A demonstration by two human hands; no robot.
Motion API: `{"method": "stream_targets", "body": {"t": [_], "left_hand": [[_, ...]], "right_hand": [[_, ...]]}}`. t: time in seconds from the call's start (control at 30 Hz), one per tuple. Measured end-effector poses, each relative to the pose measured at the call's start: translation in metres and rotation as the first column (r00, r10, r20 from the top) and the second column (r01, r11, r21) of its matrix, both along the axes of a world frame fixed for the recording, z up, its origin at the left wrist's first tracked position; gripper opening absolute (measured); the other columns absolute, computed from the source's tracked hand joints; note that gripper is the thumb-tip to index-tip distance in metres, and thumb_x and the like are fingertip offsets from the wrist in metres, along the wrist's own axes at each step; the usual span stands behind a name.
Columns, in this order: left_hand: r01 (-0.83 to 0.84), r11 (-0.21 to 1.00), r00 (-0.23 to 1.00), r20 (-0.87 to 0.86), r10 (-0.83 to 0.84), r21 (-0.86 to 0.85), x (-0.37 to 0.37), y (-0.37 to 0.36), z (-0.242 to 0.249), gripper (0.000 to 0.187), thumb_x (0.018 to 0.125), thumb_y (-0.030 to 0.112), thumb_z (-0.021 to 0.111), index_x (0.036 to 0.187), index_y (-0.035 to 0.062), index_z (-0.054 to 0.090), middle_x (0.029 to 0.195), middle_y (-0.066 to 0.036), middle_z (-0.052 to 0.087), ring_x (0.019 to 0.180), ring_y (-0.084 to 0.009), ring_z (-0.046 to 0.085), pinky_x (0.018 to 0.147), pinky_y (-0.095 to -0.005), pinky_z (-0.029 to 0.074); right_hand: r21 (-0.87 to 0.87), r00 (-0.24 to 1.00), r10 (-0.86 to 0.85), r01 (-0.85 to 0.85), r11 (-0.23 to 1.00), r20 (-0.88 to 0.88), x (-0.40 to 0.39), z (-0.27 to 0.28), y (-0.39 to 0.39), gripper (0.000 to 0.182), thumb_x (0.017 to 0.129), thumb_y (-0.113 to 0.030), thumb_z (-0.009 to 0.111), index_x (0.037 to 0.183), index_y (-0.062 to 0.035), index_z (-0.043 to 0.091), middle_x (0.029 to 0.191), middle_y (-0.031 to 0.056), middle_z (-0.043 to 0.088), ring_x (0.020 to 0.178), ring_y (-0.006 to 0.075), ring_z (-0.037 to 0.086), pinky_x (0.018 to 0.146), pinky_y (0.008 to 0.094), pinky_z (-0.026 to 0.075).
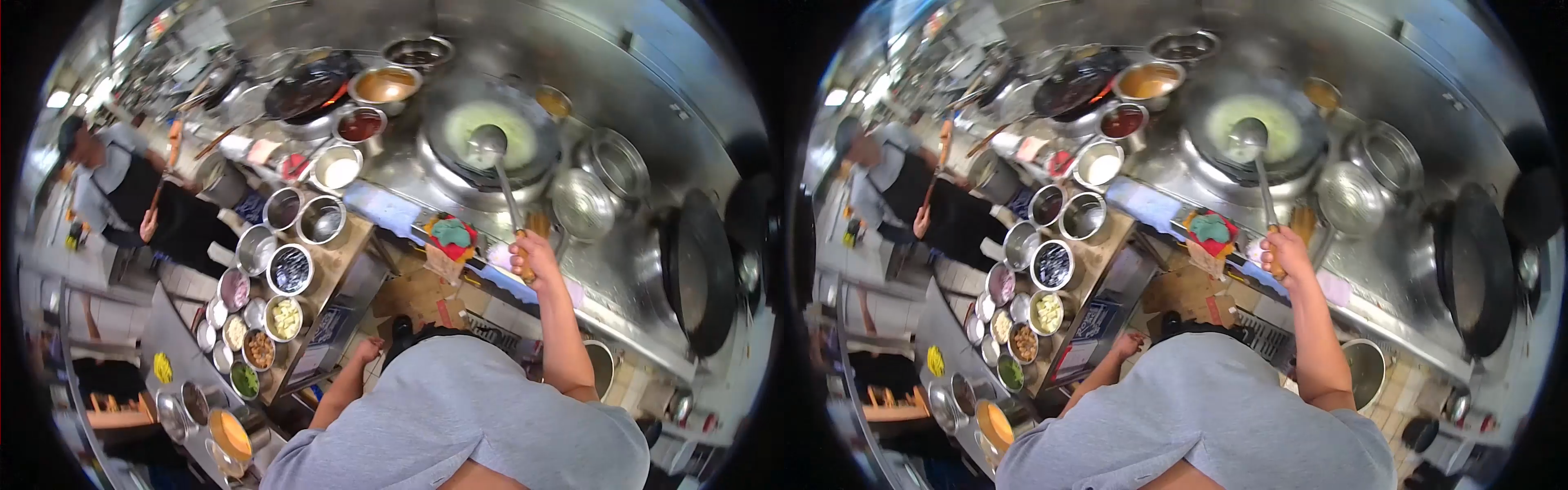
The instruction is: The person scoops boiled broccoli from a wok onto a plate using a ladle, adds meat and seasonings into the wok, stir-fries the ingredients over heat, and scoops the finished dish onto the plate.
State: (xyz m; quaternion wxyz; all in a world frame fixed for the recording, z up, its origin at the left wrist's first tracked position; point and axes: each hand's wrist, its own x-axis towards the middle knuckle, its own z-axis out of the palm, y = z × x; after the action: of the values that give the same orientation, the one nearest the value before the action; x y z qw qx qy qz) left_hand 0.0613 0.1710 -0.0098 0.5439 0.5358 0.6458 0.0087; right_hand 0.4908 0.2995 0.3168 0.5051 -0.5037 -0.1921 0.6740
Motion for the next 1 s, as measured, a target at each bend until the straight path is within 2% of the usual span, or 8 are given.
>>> {"method": "stream_targets", "body": {"t": [0.1, 0.13, 0.27, 0.43, 0.73, 0.8, 0.97, 1.0], "left_hand": [[0.589, 0.788, 0.801, -0.260, -0.540, 0.177, -0.023, -0.038, -0.049, 0.032, 0.072, 0.013, 0.057, 0.103, 0.0130, 0.065, 0.112, -0.009, 0.060, 0.102, -0.0257, 0.056, 0.087, -0.0364, 0.045], [0.154, 0.981, 0.975, -0.181, -0.132, 0.117, -0.013, -0.057, -0.034, 0.025, 0.075, 0.017, 0.055, 0.097, 0.0131, 0.066, 0.106, -0.010, 0.062, 0.096, -0.0274, 0.058, 0.085, -0.0383, 0.046], [0.299, 0.944, 0.908, -0.345, -0.236, 0.141, -0.002, -0.090, -0.030, 0.030, 0.082, 0.023, 0.044, 0.096, 0.0075, 0.066, 0.100, -0.018, 0.062, 0.091, -0.0356, 0.059, 0.079, -0.0424, 0.047], [-0.084, 0.996, 0.953, -0.289, 0.091, 0.038, 0.013, -0.089, 0.009, 0.033, 0.083, 0.028, 0.043, 0.095, 0.0063, 0.065, 0.099, -0.017, 0.062, 0.092, -0.0350, 0.058, 0.079, -0.0425, 0.046], [0.267, 0.918, 0.950, -0.240, -0.200, 0.293, 0.007, -0.039, -0.037, 0.020, 0.074, 0.025, 0.056, 0.082, 0.0083, 0.063, 0.087, -0.015, 0.062, 0.080, -0.0335, 0.059, 0.069, -0.0445, 0.047], [0.537, 0.799, 0.836, -0.296, -0.462, 0.270, 0.002, -0.018, -0.021, 0.028, 0.071, 0.025, 0.053, 0.092, 0.0113, 0.067, 0.094, -0.014, 0.065, 0.086, -0.0316, 0.061, 0.076, -0.0416, 0.048], [0.555, 0.805, 0.812, -0.342, -0.472, 0.208, -0.008, 0.020, 0.004, 0.032, 0.078, 0.023, 0.052, 0.105, 0.0111, 0.063, 0.106, -0.011, 0.063, 0.096, -0.0307, 0.059, 0.082, -0.0393, 0.047], [0.116, 0.992, 0.991, -0.073, -0.112, 0.054, -0.010, 0.025, -0.014, 0.028, 0.080, 0.013, 0.051, 0.105, 0.0065, 0.062, 0.102, -0.011, 0.064, 0.091, -0.0274, 0.061, 0.077, -0.0375, 0.049]], "right_hand": [[0.030, 0.901, -0.008, 0.023, 0.999, -0.434, 0.020, -0.019, 0.018, 0.022, 0.087, -0.006, 0.049, 0.107, 0.0011, 0.048, 0.064, -0.0039, 0.043, 0.041, 0.0005, 0.035, 0.032, 0.0157, 0.026], [0.154, 0.949, 0.071, -0.024, 0.988, -0.306, 0.003, 0.024, 0.010, 0.031, 0.089, -0.005, 0.044, 0.117, 0.0072, 0.042, 0.063, -0.0040, 0.042, 0.041, 0.0002, 0.034, 0.032, 0.0166, 0.026], [0.041, 0.261, 0.084, -0.165, 0.985, -0.962, 0.040, 0.011, 0.056, 0.045, 0.095, -0.012, 0.034, 0.131, 0.0131, 0.024, 0.070, 0.0007, 0.034, 0.047, 0.0080, 0.034, 0.042, 0.0234, 0.030], [0.060, 0.250, 0.074, -0.062, 0.996, -0.966, 0.050, 0.043, 0.039, 0.046, 0.095, -0.011, 0.035, 0.134, 0.0092, 0.023, 0.074, 0.0008, 0.035, 0.050, 0.0075, 0.034, 0.044, 0.0230, 0.032], [0.430, 0.507, 0.276, 0.216, 0.877, -0.816, 0.175, 0.005, -0.037, 0.054, 0.092, -0.025, 0.046, 0.132, 0.0076, 0.028, 0.082, 0.0091, 0.052, 0.058, 0.0175, 0.051, 0.059, 0.0284, 0.048], [0.494, 0.950, -0.311, 0.278, 0.824, -0.014, 0.203, -0.012, -0.080, 0.038, 0.093, -0.002, 0.034, 0.130, 0.0048, 0.036, 0.074, -0.0003, 0.039, 0.053, 0.0047, 0.035, 0.045, 0.0186, 0.031], [0.120, 0.692, -0.710, 0.700, 0.704, 0.130, 0.140, 0.022, -0.134, 0.017, 0.087, -0.009, 0.052, 0.103, -0.0079, 0.052, 0.064, -0.0045, 0.039, 0.047, 0.0036, 0.034, 0.034, 0.0179, 0.025], [0.118, 0.707, -0.703, 0.694, 0.710, 0.076, 0.154, 0.003, -0.145, 0.011, 0.086, -0.007, 0.052, 0.097, -0.0082, 0.050, 0.063, -0.0025, 0.042, 0.046, 0.0052, 0.036, 0.034, 0.0186, 0.026]]}}
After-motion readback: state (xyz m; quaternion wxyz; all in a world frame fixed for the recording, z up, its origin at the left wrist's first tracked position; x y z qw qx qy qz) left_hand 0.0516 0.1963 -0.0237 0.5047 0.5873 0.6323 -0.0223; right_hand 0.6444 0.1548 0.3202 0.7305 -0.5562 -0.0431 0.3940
